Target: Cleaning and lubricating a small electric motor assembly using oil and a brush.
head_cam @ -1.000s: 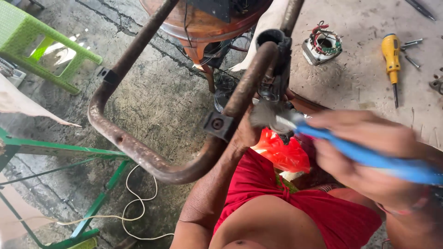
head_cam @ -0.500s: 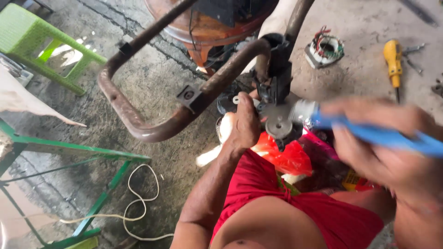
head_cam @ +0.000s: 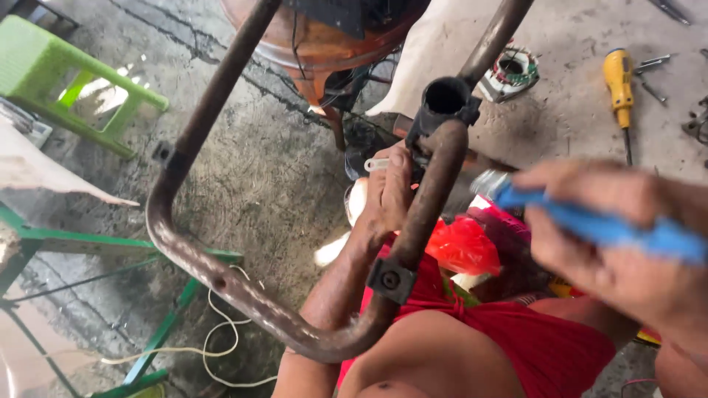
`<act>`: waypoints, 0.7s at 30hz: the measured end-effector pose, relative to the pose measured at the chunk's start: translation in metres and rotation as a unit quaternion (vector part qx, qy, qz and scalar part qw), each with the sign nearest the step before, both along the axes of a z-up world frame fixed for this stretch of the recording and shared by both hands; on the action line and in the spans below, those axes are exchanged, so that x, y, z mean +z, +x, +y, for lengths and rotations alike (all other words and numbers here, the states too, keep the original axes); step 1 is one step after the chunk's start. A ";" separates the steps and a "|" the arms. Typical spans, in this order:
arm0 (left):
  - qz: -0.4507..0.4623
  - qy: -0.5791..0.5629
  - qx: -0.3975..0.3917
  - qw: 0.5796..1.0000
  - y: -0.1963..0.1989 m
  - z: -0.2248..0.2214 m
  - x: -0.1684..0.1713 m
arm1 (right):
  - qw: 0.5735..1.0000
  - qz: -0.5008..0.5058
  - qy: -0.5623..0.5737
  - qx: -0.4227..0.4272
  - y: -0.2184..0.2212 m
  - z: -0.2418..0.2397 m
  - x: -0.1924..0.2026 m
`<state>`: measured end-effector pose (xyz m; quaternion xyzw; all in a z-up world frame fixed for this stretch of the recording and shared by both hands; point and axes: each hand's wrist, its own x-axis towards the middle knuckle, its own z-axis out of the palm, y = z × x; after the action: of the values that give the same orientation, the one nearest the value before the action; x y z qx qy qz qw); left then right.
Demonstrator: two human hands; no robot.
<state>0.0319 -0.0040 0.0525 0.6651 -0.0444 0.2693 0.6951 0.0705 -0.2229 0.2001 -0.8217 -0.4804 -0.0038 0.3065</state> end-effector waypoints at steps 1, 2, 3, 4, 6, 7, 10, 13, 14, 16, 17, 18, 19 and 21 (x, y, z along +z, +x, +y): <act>-0.016 -0.044 -0.017 0.999 0.005 -0.001 -0.010 | 0.998 -0.062 0.029 -0.013 0.006 -0.003 -0.006; -0.031 -0.089 -0.035 0.995 0.010 -0.003 -0.018 | 0.990 -0.124 0.058 -0.026 0.013 -0.007 -0.011; -0.031 -0.087 -0.033 0.995 -0.009 -0.008 0.025 | 0.990 -0.124 0.061 -0.024 0.008 -0.009 -0.006; 0.074 -0.018 0.000 0.997 -0.028 -0.013 0.068 | 0.993 -0.055 0.090 0.059 0.004 -0.012 -0.002; 0.192 0.043 0.026 0.980 -0.013 -0.014 0.063 | 0.983 0.030 0.114 0.137 0.006 -0.018 -0.015; 0.189 -0.160 -0.017 0.969 0.018 -0.008 0.013 | 0.983 -0.016 0.154 0.102 0.017 -0.016 -0.028; 0.077 -0.124 0.018 0.989 0.026 0.002 -0.031 | 0.958 0.187 0.213 -0.034 0.032 -0.049 -0.074; 0.023 -0.056 0.045 0.997 0.010 -0.003 -0.019 | 0.969 0.179 0.172 -0.005 -0.011 -0.036 -0.052; 0.058 -0.218 -0.011 0.974 0.014 -0.006 -0.012 | 0.980 -0.102 0.120 0.125 -0.028 -0.020 -0.032; 0.033 -0.257 -0.035 0.965 0.021 -0.005 -0.019 | 0.985 -0.081 0.142 0.060 -0.018 -0.038 -0.043; 0.011 -0.296 -0.051 0.954 0.021 -0.005 -0.026 | 0.985 -0.055 0.164 0.001 -0.014 -0.047 -0.051; 0.014 -0.297 -0.049 0.953 0.017 -0.007 -0.029 | 0.985 -0.050 0.163 0.002 -0.019 -0.047 -0.050; 0.004 -0.292 -0.055 0.955 0.021 -0.008 -0.029 | 0.987 -0.060 0.142 0.046 -0.021 -0.047 -0.048; -0.005 -0.288 -0.063 0.955 0.024 -0.011 -0.025 | 0.987 -0.069 0.118 0.089 -0.019 -0.049 -0.043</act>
<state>0.0561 -0.0148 0.0271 0.4307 -0.0102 0.2299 0.8726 0.0516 -0.2724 0.1574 -0.7317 -0.5677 -0.0896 0.3666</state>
